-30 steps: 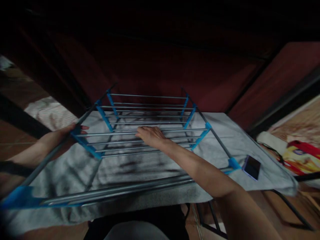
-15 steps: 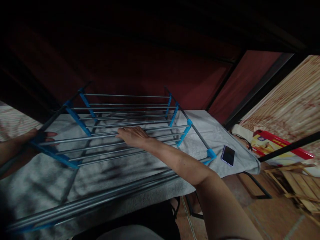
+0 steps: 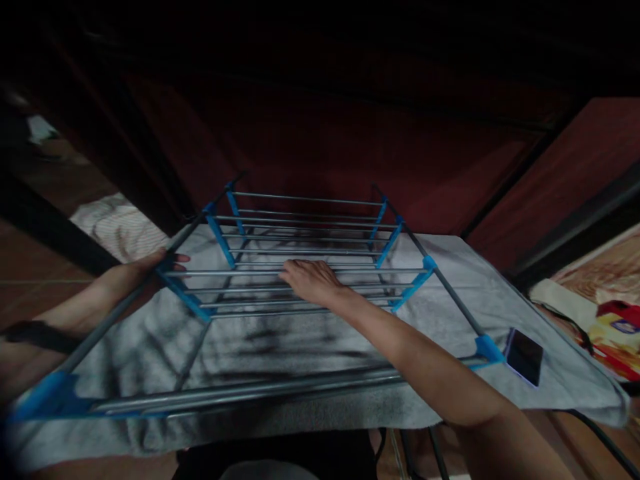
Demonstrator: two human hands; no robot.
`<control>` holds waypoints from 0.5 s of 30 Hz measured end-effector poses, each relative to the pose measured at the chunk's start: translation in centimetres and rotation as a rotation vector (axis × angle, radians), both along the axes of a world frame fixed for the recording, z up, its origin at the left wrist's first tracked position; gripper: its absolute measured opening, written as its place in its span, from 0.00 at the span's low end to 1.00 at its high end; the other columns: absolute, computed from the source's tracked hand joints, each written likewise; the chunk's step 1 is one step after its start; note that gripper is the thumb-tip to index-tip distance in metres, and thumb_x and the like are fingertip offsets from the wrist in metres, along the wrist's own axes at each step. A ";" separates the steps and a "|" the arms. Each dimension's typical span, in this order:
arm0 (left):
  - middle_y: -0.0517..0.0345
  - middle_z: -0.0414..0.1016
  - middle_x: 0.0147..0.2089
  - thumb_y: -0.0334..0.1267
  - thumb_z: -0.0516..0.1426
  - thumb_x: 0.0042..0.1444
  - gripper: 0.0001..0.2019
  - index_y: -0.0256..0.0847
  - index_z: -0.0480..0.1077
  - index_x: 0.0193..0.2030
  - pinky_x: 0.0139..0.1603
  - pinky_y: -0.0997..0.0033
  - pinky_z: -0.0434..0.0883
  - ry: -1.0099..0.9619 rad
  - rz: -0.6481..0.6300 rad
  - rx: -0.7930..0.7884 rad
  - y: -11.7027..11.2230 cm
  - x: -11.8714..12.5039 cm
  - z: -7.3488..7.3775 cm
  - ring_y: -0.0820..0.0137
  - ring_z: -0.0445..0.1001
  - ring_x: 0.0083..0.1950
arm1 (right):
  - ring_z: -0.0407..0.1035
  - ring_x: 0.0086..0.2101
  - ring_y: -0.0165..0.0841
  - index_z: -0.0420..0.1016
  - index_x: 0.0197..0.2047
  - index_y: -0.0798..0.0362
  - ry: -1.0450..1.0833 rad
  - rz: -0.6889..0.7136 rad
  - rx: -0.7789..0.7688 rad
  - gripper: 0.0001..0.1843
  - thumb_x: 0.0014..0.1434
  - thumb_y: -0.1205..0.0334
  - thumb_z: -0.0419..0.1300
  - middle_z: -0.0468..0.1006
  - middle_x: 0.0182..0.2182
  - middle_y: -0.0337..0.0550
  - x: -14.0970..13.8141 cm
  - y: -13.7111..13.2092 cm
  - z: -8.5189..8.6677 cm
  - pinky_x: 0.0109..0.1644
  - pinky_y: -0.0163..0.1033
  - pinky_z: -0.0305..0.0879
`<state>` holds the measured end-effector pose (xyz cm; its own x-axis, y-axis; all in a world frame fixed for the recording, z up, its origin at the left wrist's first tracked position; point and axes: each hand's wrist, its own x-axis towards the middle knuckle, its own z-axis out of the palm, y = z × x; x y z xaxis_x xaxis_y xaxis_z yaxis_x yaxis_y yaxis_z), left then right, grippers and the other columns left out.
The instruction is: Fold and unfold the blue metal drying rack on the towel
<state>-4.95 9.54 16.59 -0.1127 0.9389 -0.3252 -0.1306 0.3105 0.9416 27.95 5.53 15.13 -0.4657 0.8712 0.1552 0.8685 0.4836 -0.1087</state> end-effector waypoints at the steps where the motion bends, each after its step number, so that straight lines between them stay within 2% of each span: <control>1: 0.54 0.73 0.26 0.35 0.46 0.68 0.15 0.33 0.72 0.39 0.27 0.75 0.76 -0.004 -0.006 0.009 0.0 -0.3 -0.2 0.70 0.74 0.26 | 0.74 0.45 0.37 0.71 0.49 0.48 0.013 0.006 -0.010 0.15 0.74 0.52 0.46 0.80 0.45 0.42 0.0 -0.1 0.0 0.43 0.38 0.62; 5: 0.51 0.75 0.30 0.41 0.47 0.68 0.16 0.33 0.73 0.42 0.30 0.71 0.78 -0.065 -0.056 -0.022 0.2 -1.2 -0.5 0.68 0.75 0.28 | 0.73 0.47 0.38 0.71 0.54 0.48 0.098 0.038 -0.011 0.17 0.73 0.50 0.47 0.80 0.47 0.43 0.0 0.1 0.1 0.49 0.40 0.62; 9: 0.47 0.77 0.33 0.46 0.46 0.69 0.19 0.34 0.71 0.43 0.30 0.66 0.78 -0.104 -0.087 -0.071 1.1 -1.8 -0.3 0.64 0.77 0.30 | 0.72 0.49 0.37 0.70 0.56 0.50 0.220 0.046 0.039 0.19 0.73 0.52 0.45 0.78 0.50 0.45 0.5 1.5 0.9 0.51 0.40 0.63; 15: 0.47 0.77 0.35 0.42 0.46 0.70 0.16 0.33 0.70 0.41 0.31 0.69 0.77 -0.110 -0.023 0.057 5.5 -1.6 -0.1 0.65 0.78 0.34 | 0.70 0.52 0.40 0.71 0.59 0.52 0.296 -0.146 0.052 0.18 0.69 0.61 0.50 0.75 0.55 0.48 1.2 6.0 2.1 0.56 0.42 0.64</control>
